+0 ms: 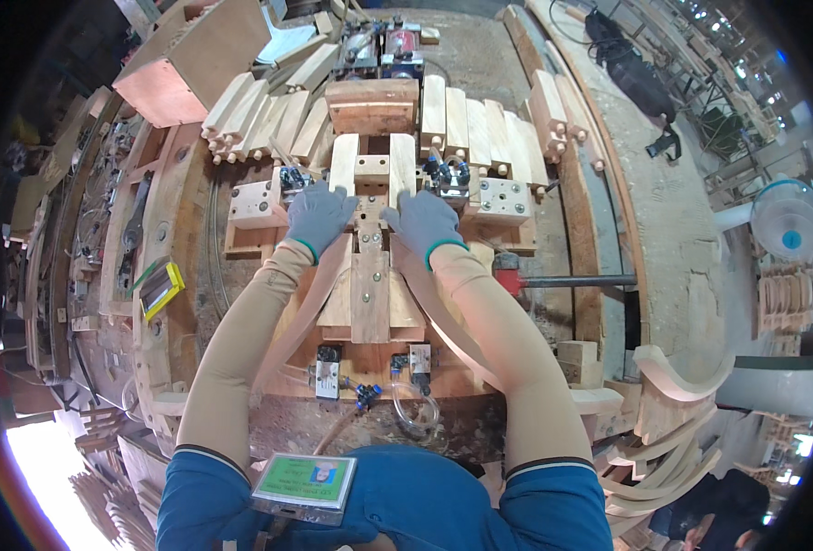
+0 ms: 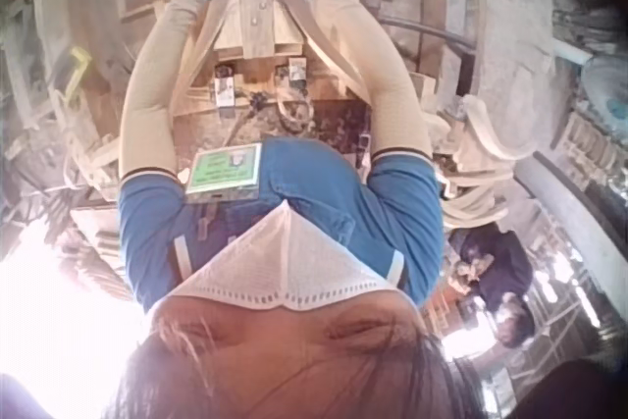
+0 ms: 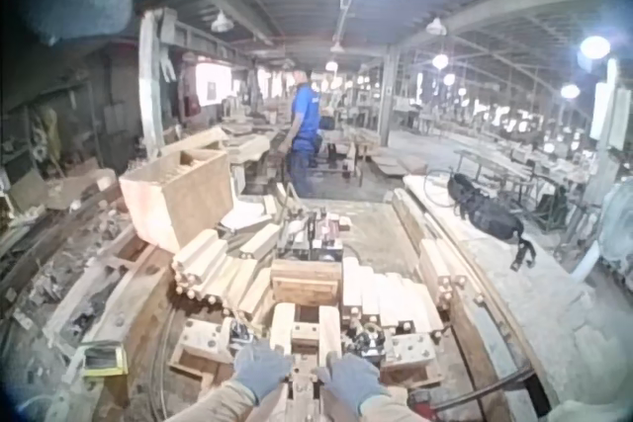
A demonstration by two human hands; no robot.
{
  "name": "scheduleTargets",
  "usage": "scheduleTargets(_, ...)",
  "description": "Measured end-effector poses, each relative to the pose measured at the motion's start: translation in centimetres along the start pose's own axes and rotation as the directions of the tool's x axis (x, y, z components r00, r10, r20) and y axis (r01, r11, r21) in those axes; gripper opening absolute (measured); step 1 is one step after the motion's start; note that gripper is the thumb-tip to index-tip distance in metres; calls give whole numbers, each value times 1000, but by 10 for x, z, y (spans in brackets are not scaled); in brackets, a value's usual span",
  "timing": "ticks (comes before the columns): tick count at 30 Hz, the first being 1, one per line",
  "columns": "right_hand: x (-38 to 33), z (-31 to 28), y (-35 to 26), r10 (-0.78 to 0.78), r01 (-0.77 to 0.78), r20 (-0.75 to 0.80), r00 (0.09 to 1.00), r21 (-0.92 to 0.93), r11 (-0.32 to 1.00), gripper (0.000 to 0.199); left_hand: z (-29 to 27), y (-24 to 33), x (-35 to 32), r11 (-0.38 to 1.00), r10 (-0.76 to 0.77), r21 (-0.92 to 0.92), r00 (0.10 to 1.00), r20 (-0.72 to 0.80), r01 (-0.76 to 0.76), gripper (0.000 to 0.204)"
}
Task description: The person assembles curved wooden chair parts by placing them into a jig, securing them with clamps, and fastening them with a pneumatic nail gun. The person repeats this process for multiple units and stacks the finished assemblies.
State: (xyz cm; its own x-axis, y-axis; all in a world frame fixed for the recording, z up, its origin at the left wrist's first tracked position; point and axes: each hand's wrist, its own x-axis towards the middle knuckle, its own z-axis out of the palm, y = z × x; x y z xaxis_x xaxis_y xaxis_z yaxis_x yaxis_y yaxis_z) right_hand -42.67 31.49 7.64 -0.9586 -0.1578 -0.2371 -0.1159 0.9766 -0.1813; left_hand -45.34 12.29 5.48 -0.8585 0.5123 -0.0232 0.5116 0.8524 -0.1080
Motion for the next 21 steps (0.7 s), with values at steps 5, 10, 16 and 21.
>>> scheduleTargets(5,-135,38,-5,-236,303,-392,889,118,946,27,-35,23,-98,985,110,-63,865,-489,-161,15)
scheduleTargets(10,-256,70,-11,-288,306,-124,950,170,937,28,-52,59,-217,835,-281,-549,890,-360,42,12)
scheduleTargets(16,-249,120,-16,-177,213,-250,952,126,969,27,-31,95,-281,556,-468,-806,878,-102,203,16)
scheduleTargets(21,-231,130,-9,-177,194,-270,946,37,980,21,-15,107,-290,619,-412,-780,883,-225,90,17)
